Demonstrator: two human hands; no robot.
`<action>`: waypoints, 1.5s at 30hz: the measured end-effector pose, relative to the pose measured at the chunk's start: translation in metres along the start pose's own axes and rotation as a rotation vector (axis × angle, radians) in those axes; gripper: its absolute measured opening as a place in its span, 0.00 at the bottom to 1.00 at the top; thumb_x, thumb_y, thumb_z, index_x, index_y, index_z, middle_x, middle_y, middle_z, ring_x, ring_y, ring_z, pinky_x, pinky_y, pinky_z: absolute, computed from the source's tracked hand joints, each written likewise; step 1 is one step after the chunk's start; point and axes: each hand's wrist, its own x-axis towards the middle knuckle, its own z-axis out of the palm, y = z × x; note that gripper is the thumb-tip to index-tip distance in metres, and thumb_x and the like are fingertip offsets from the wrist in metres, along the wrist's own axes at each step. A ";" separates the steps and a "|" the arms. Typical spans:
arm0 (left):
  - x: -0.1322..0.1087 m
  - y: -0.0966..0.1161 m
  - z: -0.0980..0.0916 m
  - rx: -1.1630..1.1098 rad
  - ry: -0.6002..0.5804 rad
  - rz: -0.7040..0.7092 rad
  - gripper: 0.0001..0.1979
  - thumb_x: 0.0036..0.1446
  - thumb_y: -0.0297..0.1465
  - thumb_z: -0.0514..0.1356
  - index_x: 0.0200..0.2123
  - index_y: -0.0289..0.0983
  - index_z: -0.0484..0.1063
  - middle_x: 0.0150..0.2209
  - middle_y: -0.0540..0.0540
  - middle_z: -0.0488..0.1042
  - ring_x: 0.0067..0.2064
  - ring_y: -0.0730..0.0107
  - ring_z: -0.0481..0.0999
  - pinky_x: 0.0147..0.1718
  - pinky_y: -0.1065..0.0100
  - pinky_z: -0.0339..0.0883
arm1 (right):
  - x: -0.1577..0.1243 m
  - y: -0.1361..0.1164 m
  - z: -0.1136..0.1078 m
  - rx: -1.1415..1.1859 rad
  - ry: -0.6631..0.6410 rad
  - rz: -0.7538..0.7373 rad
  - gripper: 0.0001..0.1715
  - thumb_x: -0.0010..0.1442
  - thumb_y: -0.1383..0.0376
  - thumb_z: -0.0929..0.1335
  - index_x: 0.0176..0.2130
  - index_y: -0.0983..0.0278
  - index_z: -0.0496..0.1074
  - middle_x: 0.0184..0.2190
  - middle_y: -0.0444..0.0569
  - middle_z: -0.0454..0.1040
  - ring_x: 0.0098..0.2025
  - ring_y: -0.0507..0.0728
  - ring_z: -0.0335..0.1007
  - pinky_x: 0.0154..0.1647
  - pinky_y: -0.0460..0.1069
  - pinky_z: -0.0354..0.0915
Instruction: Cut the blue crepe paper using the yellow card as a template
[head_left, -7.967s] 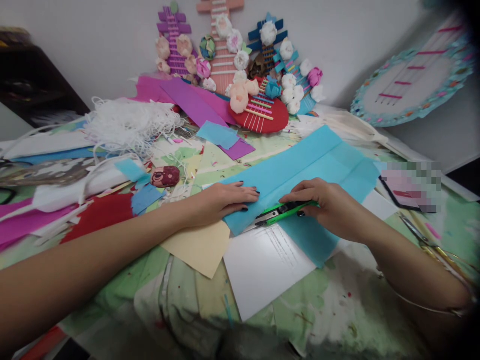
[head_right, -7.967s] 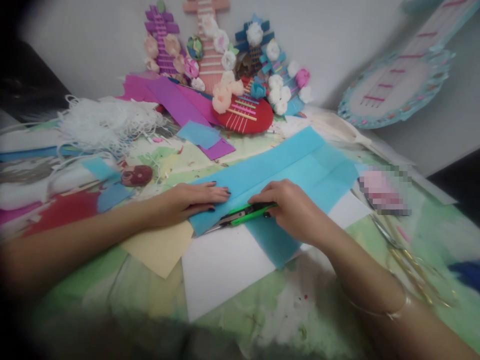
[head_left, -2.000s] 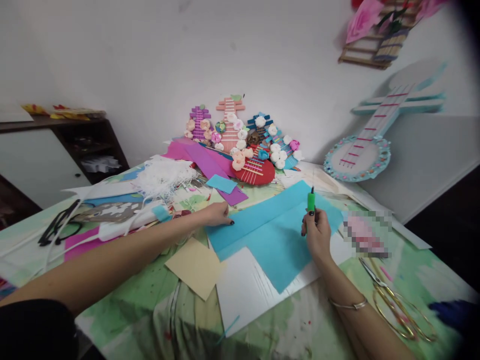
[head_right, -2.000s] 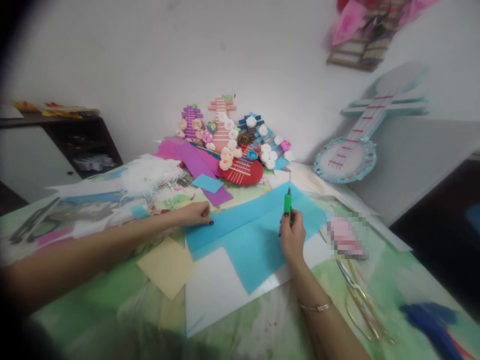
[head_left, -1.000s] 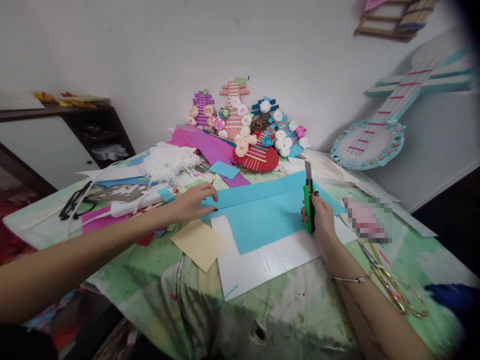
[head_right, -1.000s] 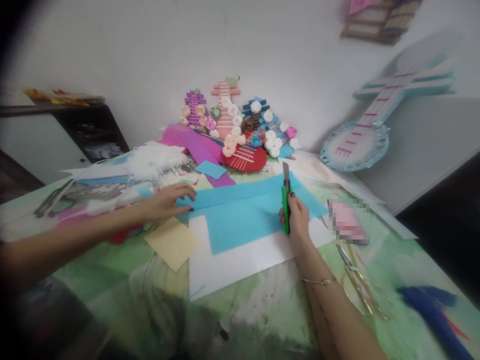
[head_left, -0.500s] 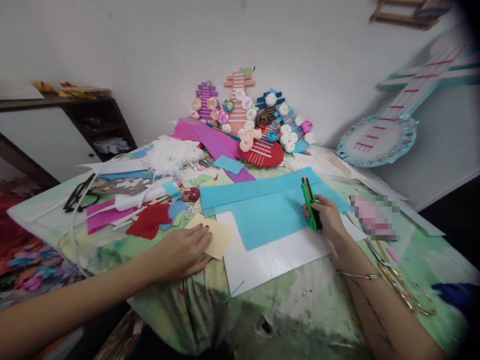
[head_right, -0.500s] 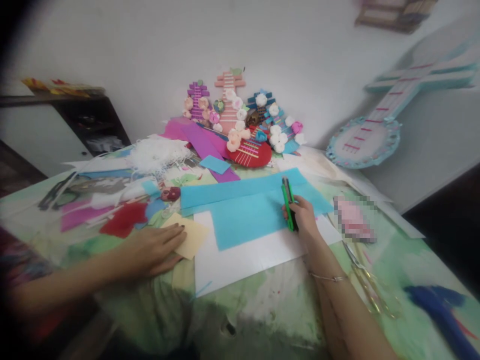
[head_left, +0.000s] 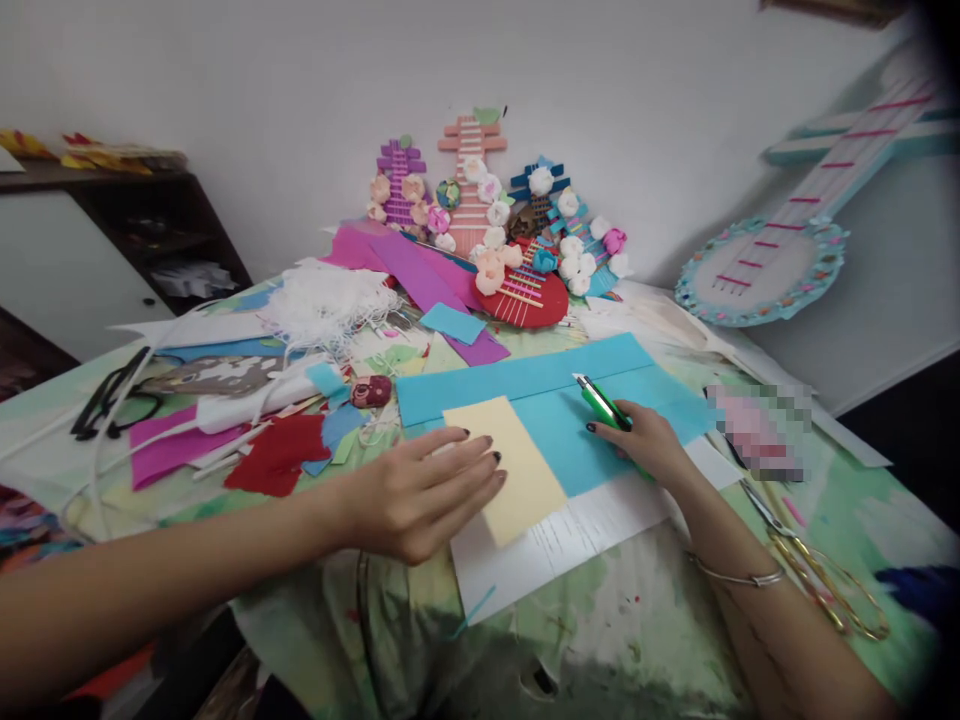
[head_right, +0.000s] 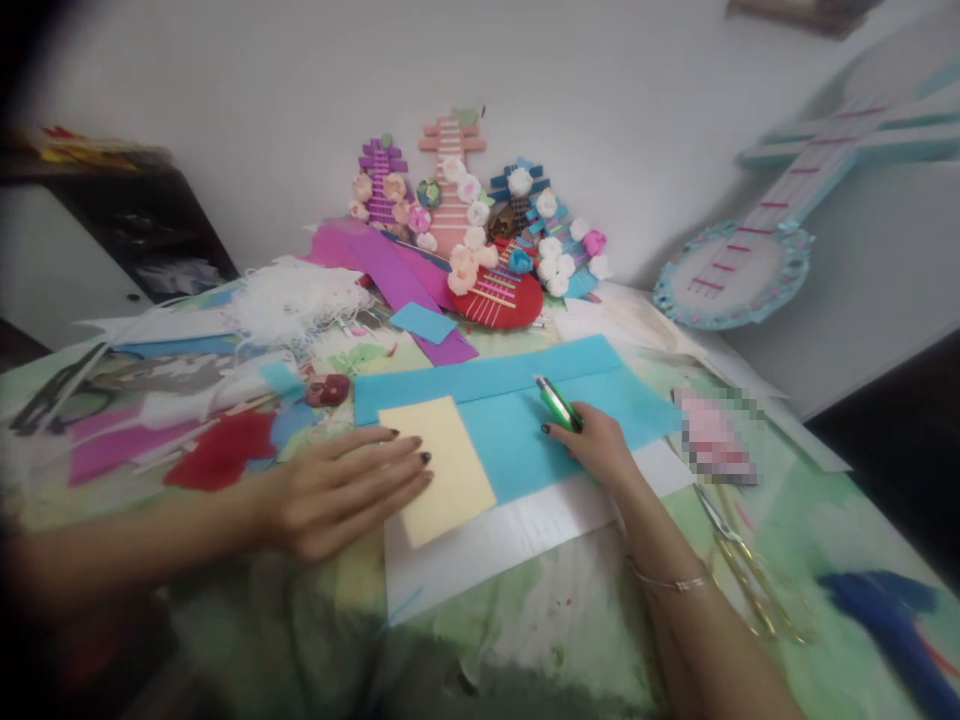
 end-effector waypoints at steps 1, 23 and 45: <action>0.008 0.001 0.012 0.019 0.009 0.029 0.13 0.63 0.22 0.53 0.47 0.23 0.74 0.43 0.35 0.79 0.49 0.53 0.78 0.45 0.57 0.76 | 0.000 0.001 -0.001 -0.026 -0.001 -0.002 0.17 0.44 0.54 0.74 0.30 0.62 0.72 0.11 0.37 0.65 0.15 0.53 0.61 0.21 0.47 0.52; 0.010 0.025 0.061 -0.131 -0.124 -0.148 0.17 0.62 0.20 0.48 0.45 0.22 0.75 0.42 0.28 0.79 0.45 0.47 0.80 0.37 0.56 0.79 | -0.015 -0.022 -0.002 -0.058 0.083 0.183 0.15 0.45 0.54 0.73 0.26 0.62 0.70 0.17 0.44 0.69 0.13 0.50 0.56 0.12 0.46 0.51; 0.009 0.030 0.062 -0.064 -0.023 -0.205 0.10 0.56 0.26 0.63 0.37 0.22 0.77 0.35 0.30 0.80 0.37 0.49 0.82 0.31 0.58 0.79 | -0.034 -0.045 0.034 0.216 -0.305 0.179 0.21 0.48 0.59 0.72 0.42 0.67 0.73 0.22 0.41 0.68 0.18 0.48 0.58 0.19 0.46 0.54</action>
